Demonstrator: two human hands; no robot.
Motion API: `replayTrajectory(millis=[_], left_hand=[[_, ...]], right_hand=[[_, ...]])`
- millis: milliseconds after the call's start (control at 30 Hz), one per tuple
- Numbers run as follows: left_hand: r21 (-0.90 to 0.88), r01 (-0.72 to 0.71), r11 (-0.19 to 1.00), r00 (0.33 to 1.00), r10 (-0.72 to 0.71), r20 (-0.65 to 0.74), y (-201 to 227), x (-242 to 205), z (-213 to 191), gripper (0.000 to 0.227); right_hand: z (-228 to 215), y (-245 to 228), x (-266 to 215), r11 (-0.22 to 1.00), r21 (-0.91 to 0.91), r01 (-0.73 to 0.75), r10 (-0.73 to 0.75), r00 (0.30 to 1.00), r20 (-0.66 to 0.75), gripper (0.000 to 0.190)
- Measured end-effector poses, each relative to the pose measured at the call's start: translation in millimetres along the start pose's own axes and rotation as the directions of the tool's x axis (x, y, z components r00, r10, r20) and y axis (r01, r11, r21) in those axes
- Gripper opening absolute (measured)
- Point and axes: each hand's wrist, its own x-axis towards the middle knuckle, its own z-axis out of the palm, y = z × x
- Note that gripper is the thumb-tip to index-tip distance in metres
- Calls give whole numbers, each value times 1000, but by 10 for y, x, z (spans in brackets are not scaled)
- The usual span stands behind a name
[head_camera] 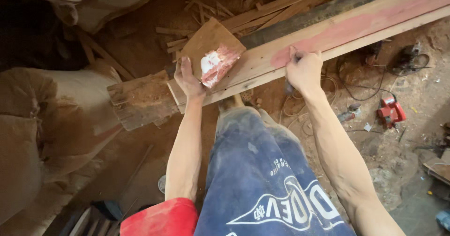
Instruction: The person applies a pinkish substance to a long wooden plank using a small block. They repeatedly scoop the substance from a small wooden board and spread it along the plank's surface, occasionally flipping the plank to treat different sections.
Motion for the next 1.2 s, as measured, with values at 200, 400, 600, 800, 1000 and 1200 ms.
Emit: replayTrajectory(millis=[200, 400, 600, 800, 1000, 1200], left_hand=[[-48, 6, 999, 1000, -7, -3, -39, 26, -52, 32], [54, -3, 999, 998, 0, 60, 171, 44, -20, 38], [32, 32, 999, 999, -32, 8, 274, 102, -361, 36], [2, 18, 1000, 1000, -18, 1, 288, 277, -380, 35], [-149, 147, 978, 988, -138, 67, 445, 206, -323, 32], [-143, 181, 973, 983, -175, 53, 426, 201, -369, 31]], right_hand=[[495, -295, -387, 990, -64, 126, -122, 991, 58, 19], [326, -429, -648, 892, -20, 451, -437, 874, 214, 43], [237, -339, -578, 871, -33, 490, -483, 867, 127, 37], [323, -566, -806, 969, 20, 247, -248, 969, 12, 19], [445, -620, -259, 997, -56, 47, -54, 988, -147, 27], [1037, -901, -735, 999, -35, -24, 23, 1000, -19, 24]])
